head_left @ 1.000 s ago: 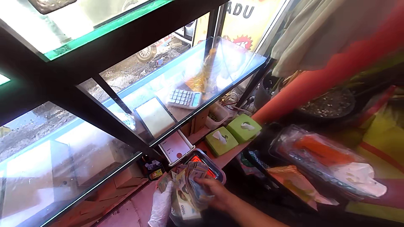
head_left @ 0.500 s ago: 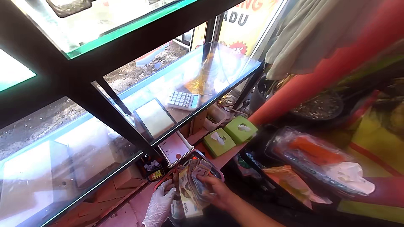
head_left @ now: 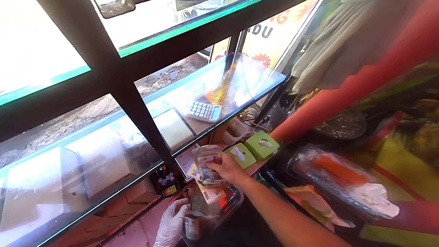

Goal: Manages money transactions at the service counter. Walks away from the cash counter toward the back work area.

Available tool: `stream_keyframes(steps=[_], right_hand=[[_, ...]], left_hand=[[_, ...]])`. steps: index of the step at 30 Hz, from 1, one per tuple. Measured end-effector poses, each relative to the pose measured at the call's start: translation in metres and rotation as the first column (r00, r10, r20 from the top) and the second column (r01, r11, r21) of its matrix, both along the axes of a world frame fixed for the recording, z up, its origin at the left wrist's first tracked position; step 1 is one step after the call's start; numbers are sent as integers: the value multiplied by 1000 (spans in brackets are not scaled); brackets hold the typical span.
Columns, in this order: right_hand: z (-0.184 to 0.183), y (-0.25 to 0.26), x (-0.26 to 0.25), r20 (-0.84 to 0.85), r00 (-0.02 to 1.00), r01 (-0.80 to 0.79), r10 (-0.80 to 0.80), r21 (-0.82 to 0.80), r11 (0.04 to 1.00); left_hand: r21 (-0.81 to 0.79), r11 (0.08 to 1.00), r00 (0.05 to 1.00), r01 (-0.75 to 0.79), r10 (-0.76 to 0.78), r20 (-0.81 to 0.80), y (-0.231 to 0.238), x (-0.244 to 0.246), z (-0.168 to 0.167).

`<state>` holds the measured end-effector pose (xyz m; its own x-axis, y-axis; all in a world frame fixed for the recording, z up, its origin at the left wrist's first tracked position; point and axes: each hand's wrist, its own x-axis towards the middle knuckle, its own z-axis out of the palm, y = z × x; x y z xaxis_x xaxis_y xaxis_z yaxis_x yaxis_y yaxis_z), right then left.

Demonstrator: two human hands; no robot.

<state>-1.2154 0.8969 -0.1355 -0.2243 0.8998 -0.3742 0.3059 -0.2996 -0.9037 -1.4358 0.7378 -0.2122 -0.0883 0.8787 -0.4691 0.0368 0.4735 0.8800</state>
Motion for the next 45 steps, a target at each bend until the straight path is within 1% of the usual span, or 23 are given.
stream_keyframes(steps=[2,3,5,6,7,9,11,13,14,16,21,23,24,26,28,30,31,33,35,38,40,42,45], right_hand=[[-2,25,-20,233,958,-176,165,28,984],[-4,40,-30,365,897,-260,249,-20,965],[3,61,-54,579,709,-385,403,-161,909],[7,67,-66,630,632,-409,452,-224,885],[11,74,-76,648,588,-421,484,-266,867],[15,84,-91,649,548,-447,528,-305,841],[16,89,-100,650,526,-493,548,-292,820],[12,85,-102,640,596,-475,486,-208,855],[13,80,-102,629,651,-419,425,-169,892],[14,70,-102,647,688,-304,327,-152,940],[3,52,-112,812,539,-303,223,-60,951],[-2,47,-110,841,521,-338,146,46,940],[-9,45,-106,838,536,-368,99,127,921],[-19,38,-94,814,579,-462,48,279,842],[-31,30,-82,771,637,-554,-10,466,690],[-42,28,-73,738,675,-628,26,555,545],[-46,28,-69,735,673,-664,82,552,504],[-55,33,-66,767,603,-744,217,444,499],[-58,36,-69,791,523,-781,317,297,549],[-56,42,-79,787,498,-767,363,205,608],[-51,45,-86,801,472,-770,369,171,614],[-47,44,-89,824,496,-756,275,254,603],[-49,36,-73,740,672,-648,42,560,516]], left_hand=[[5,1000,1000,12,-12,12,-1,4,3],[10,1000,1000,15,-16,19,-1,6,4],[26,1000,999,16,-17,38,-1,7,6],[42,999,999,15,-17,52,-2,7,6],[62,998,998,14,-18,64,-3,6,5],[96,995,997,7,-15,78,-7,4,3],[105,994,996,-11,2,86,-10,1,4],[100,995,996,-29,21,84,-13,-4,5],[97,995,996,-38,30,81,-15,-6,4],[75,996,996,-53,47,73,-18,-11,5],[52,998,998,-25,22,60,-21,-14,2],[64,998,998,-13,9,56,-17,-15,3],[67,998,999,-10,6,52,-15,-15,5],[64,998,999,-2,-1,41,-12,-16,6],[62,998,999,2,-4,42,-10,-17,6],[54,999,999,9,-11,36,-11,-18,4],[51,999,999,16,-17,29,-11,-18,3],[31,999,999,22,-22,24,-10,-19,2],[3,1000,1000,23,-23,21,-9,-20,2],[-13,1000,1000,12,-12,13,-8,-21,0],[-26,1000,1000,2,-2,-3,-8,-20,0],[-46,999,999,5,-7,-33,-10,-20,0],[-73,997,995,10,-17,-95,-12,-21,-2]])
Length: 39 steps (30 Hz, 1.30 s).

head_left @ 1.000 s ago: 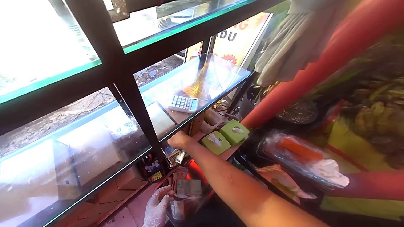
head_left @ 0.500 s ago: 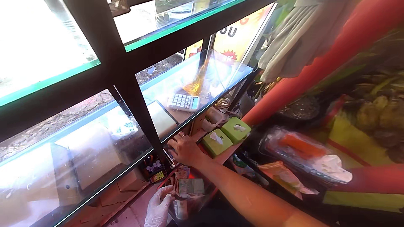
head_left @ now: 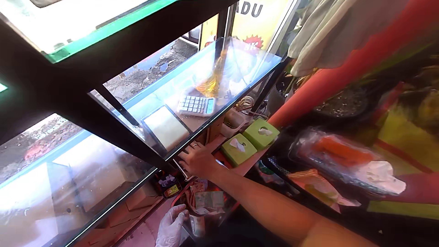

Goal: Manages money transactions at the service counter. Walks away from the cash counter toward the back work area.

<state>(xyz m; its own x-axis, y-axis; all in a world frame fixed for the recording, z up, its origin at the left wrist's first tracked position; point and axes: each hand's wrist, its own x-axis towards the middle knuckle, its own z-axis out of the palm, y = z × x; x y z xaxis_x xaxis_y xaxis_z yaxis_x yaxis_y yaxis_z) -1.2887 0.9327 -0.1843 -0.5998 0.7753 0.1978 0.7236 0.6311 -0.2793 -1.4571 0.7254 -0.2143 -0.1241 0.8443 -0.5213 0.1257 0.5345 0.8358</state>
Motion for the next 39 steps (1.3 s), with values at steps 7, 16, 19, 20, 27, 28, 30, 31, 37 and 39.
stream_keyframes(steps=[7,16,19,20,27,28,30,31,37,39], right_hand=[[-13,-39,51,128,983,-124,132,-62,990],[-11,-48,37,-118,990,-85,82,-21,996],[-18,-78,53,-299,946,-102,125,92,991],[-26,-90,60,-301,942,-148,150,30,988],[-91,-164,87,-43,978,-197,202,-488,850],[-93,-167,89,-36,981,-180,191,-540,822],[-85,-165,94,-58,983,-173,176,-630,757],[-79,-165,97,-88,984,-172,152,-663,728],[-27,-159,118,-297,939,-154,-174,-814,560],[-15,-152,115,-281,952,-173,-123,-824,540]], left_hand=[[-234,971,986,36,-73,-149,-15,-9,-12],[-455,812,713,366,-559,-424,-4,18,-23],[-512,739,594,438,-665,-452,2,23,-21],[-520,728,572,446,-679,-460,3,23,-21],[-448,768,598,458,-639,-483,-6,0,-28],[-410,779,612,474,-626,-483,-8,-3,-25],[-296,816,651,497,-576,-495,-13,-12,-21],[-219,850,695,478,-519,-498,-18,-17,-22],[187,963,905,192,-100,-413,-27,-27,-13],[167,982,906,90,-11,-422,-25,-25,-10]])
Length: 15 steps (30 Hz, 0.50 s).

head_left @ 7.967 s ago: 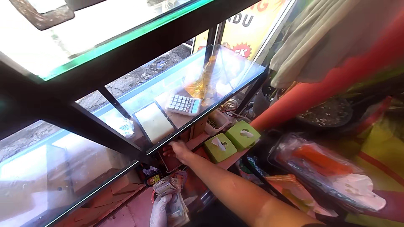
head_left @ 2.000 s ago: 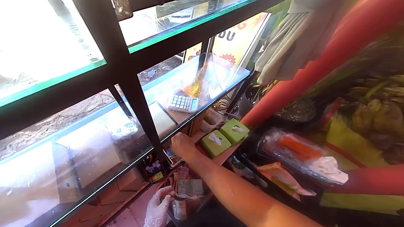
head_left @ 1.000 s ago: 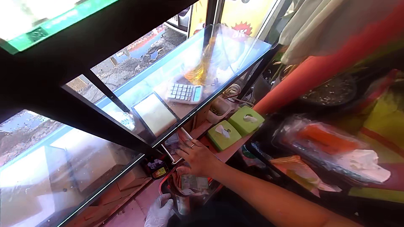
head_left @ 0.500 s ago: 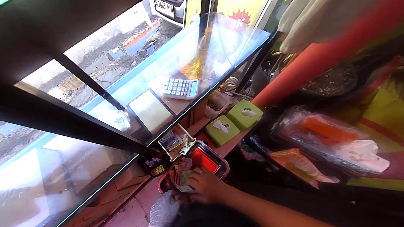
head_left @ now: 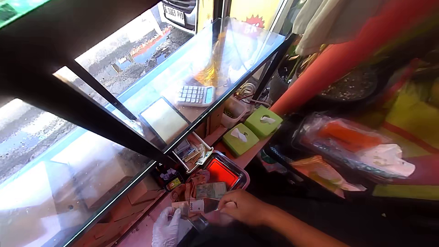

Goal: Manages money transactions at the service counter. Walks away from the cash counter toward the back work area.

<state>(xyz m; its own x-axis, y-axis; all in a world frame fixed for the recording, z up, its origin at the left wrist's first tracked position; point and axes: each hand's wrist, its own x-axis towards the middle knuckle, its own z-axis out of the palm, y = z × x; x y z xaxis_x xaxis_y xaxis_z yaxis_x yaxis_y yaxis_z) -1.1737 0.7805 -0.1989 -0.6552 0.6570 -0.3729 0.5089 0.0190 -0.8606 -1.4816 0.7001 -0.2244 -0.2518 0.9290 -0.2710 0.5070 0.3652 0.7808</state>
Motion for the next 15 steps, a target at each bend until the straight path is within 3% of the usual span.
stream_keyframes(steps=[3,5,8,11,13,15], right_hand=[[13,14,-22,53,984,-166,168,-44,985],[16,22,-44,64,961,-263,269,-87,961],[7,29,-79,160,932,-327,326,-20,945],[-14,32,-99,349,921,-228,171,129,965],[-18,35,-93,276,958,35,-79,160,987],[-15,35,-78,128,925,308,-358,299,903]], left_hand=[[-60,993,994,-101,103,34,4,1,-5],[-67,985,974,-160,168,151,7,3,-8],[-118,984,958,-136,161,237,14,5,-7],[-213,973,980,94,-53,191,20,0,-18],[-254,950,981,182,-158,111,24,-4,-26],[-293,928,972,228,-233,17,27,-5,-29]])
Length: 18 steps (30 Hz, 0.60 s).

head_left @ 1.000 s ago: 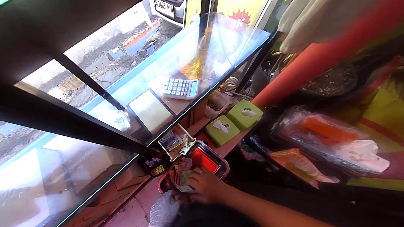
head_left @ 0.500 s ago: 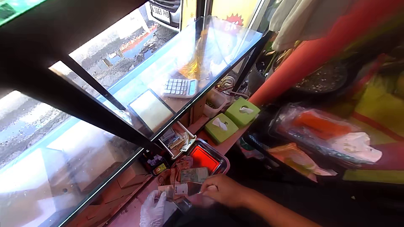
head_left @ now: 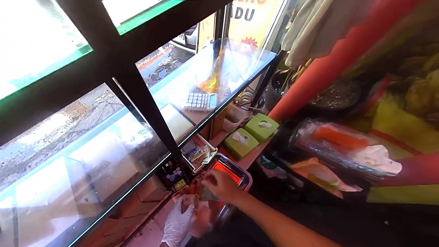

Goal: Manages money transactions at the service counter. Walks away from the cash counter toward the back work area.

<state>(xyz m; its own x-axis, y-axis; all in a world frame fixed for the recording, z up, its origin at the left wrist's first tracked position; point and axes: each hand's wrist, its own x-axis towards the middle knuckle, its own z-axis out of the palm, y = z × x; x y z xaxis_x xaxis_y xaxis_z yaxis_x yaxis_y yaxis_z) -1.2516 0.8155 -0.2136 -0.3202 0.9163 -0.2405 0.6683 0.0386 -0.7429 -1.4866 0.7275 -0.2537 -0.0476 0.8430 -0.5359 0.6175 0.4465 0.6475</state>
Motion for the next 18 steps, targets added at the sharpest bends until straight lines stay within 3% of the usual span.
stream_keyframes(steps=[1,3,5,9,13,18], right_hand=[[2,-1,7,-5,998,69,-70,184,981],[8,6,14,-32,995,99,-97,539,837],[19,20,12,48,999,-24,-10,670,742],[24,49,3,314,937,-325,154,617,717],[12,69,10,232,950,-312,209,676,667],[9,86,-2,179,955,-295,236,663,688]], left_hand=[[-9,999,999,35,-35,-33,1,0,-1],[-30,995,992,95,-97,-86,4,2,0],[-49,987,977,151,-157,-144,8,4,5],[35,985,970,168,-159,-186,5,1,7],[147,976,977,160,-136,-166,-12,-8,1],[201,933,948,298,-265,-178,-27,-8,-11]])
